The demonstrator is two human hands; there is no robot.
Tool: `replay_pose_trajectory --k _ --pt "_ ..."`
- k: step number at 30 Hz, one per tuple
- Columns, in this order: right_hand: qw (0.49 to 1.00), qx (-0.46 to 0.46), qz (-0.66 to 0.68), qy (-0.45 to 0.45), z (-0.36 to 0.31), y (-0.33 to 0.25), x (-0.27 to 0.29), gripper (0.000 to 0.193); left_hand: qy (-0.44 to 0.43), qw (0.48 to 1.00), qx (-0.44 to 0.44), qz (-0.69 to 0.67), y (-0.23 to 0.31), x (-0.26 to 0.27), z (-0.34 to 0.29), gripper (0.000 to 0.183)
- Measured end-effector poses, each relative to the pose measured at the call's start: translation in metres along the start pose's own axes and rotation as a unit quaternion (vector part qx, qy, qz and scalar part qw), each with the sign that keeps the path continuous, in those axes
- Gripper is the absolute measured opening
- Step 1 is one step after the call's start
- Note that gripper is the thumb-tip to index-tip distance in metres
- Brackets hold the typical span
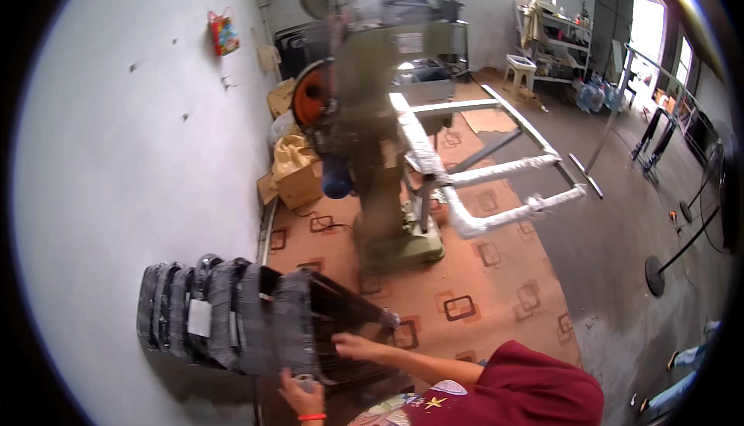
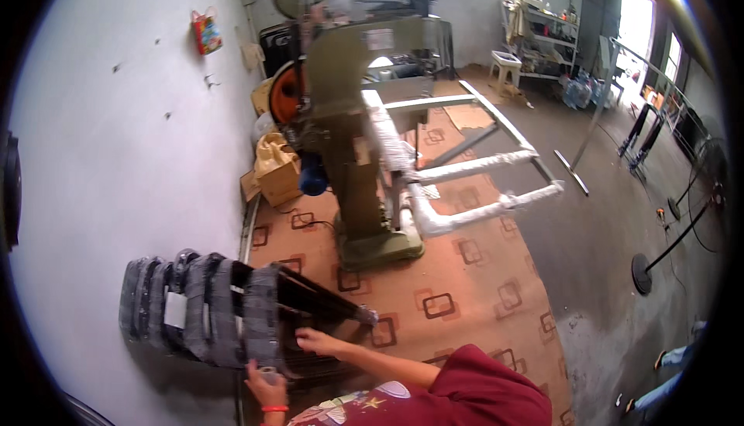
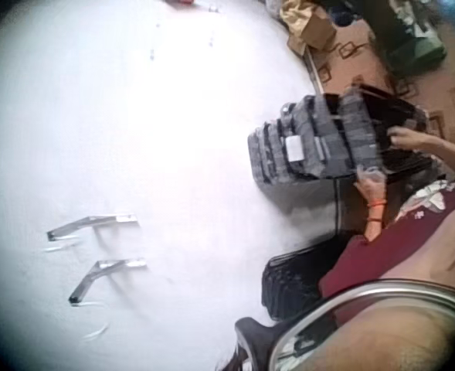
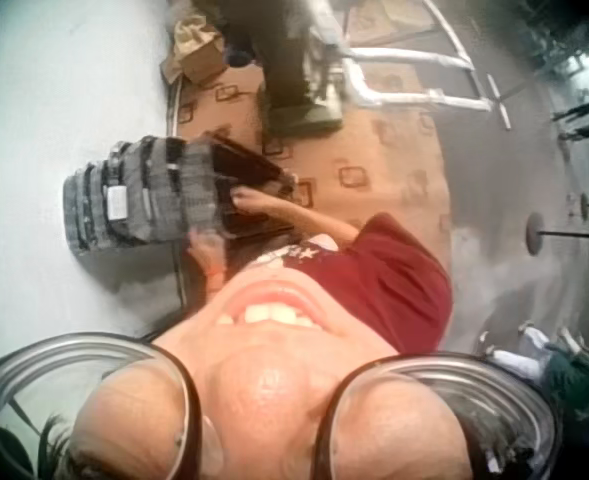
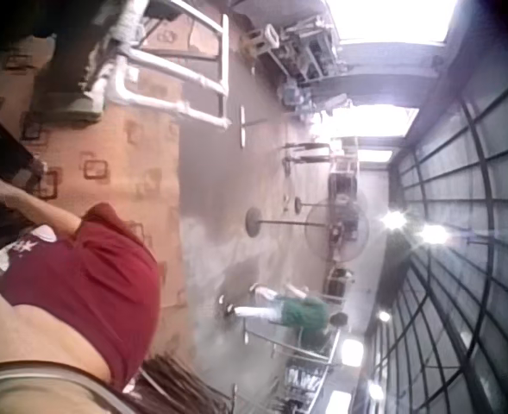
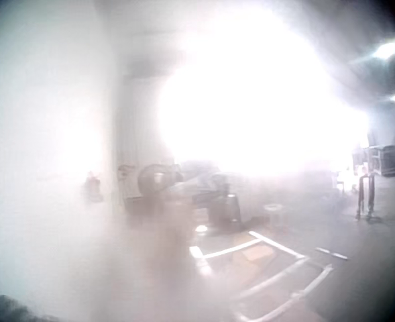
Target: The person wraps bundles of curved black metal tubes with clear plastic wrap using a hand-held roll, then picks up and moves the wrapped bundles.
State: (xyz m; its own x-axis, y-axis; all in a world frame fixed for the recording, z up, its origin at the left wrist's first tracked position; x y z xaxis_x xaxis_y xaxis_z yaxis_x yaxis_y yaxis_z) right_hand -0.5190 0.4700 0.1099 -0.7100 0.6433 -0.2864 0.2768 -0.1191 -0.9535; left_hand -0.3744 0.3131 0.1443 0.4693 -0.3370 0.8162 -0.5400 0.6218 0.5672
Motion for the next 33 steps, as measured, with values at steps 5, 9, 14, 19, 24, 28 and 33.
replay_pose_trajectory --k 5,9,14,19,24,28,33 --pt "0.995 -0.046 -0.087 -0.034 -0.235 -0.032 0.155 0.039 0.224 0.964 0.138 -0.037 0.018 -0.04 -0.021 0.057" --pt "0.963 -0.006 -0.18 0.199 -0.381 -0.077 0.284 0.03 0.179 0.979 -0.087 -0.051 0.193 -0.063 -0.052 0.04" --pt "0.922 0.122 -0.041 0.365 -0.489 -0.166 0.376 0.025 -0.213 0.91 -0.238 -0.264 0.463 -0.16 -0.173 0.023" --pt "0.897 0.126 -0.02 0.423 -0.57 -0.21 0.478 0.027 -0.509 0.712 -0.37 -0.312 0.629 -0.283 -0.343 0.027" --pt "0.889 0.124 -0.091 0.431 -0.627 -0.244 0.634 0.033 -0.659 0.575 -0.317 -0.366 0.776 -0.385 -0.442 0.03" --pt "0.868 0.185 0.009 0.461 -0.65 -0.306 0.749 0.046 -0.538 0.598 -0.43 -0.41 0.914 -0.453 -0.45 0.035" --pt "0.914 0.233 0.011 0.332 -0.623 -0.379 0.914 0.052 -0.512 0.63 -0.363 -0.458 1.078 -0.552 -0.412 0.048"
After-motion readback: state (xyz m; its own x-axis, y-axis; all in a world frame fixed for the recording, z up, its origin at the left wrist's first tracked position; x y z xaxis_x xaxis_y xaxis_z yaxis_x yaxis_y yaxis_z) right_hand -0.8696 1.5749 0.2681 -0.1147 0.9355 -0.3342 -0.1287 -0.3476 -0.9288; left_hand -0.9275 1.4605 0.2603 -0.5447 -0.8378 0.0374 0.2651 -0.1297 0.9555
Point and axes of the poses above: each hand's wrist, its own z-axis towards the middle knuckle, its own x-axis out of the back of the hand, y = z × x, the point moved 3 cm from there along z, towards the middle knuckle, and after that the axes turned 10 degrees about x, right-handed, at the moved point
